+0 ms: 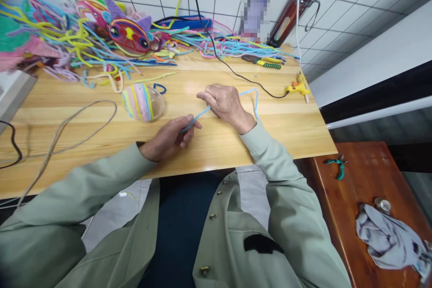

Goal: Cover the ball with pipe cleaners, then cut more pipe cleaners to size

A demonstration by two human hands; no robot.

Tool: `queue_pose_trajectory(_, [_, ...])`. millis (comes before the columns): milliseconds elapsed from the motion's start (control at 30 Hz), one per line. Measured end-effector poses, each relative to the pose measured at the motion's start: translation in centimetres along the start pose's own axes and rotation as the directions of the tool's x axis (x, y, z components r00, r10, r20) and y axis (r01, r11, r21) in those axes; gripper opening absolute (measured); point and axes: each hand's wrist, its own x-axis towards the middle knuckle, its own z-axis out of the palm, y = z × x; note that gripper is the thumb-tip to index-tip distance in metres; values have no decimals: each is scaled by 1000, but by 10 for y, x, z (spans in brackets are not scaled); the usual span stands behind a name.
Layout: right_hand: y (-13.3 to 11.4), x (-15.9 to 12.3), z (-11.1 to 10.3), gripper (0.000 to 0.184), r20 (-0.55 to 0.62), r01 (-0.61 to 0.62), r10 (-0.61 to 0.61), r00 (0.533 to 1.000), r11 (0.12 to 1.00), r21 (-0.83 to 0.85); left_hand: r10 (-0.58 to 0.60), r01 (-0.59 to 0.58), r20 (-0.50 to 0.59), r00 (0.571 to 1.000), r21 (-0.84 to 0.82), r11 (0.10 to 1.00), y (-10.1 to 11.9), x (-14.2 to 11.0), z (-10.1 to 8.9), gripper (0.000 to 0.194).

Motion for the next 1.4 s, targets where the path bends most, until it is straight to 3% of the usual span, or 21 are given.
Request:
queue_pose_trajectory(167, [-4,3,0,40,98,48,-49,994,999,14,113,-98,-59,992,210,973,2,-2,-13,48])
queue_pose_trajectory(300, [-17,1,5,23,255,108,-142,956,984,141,173,-144,-94,980,252,957,-2,5,-15,55])
queue_pose_trajectory(467, [-21,0,2,20,339,-52,-82,937,929,367,245,-199,-115,963,316,928,-8,3,-16,52])
queue_pose_trajectory(600, [-15,1,0,22,350,-204,45,936,879,431,382,-269,-123,916,519,812,-11,-2,-19,37])
queue_pose_trajectory(733, [-12,-1,4,23,364,-260,89,927,853,453,458,-269,-136,878,651,710,-11,-3,-20,26])
queue_pose_trajectory(933, [-18,-5,8,16,342,-114,-47,938,894,434,441,-240,-158,883,656,716,-10,-2,-20,29])
queue_pose_trajectory(1033, [-18,-9,11,14,301,-21,-93,949,935,355,410,-227,-156,899,633,740,-11,-1,-21,33])
queue_pose_trajectory(1233, [-19,-19,19,14,265,108,-140,954,986,130,420,-207,-159,894,684,699,-11,1,-20,28])
queue_pose_trajectory(1400, [-20,-20,16,19,264,108,-140,954,985,133,367,-203,-187,911,570,796,-10,3,-21,27])
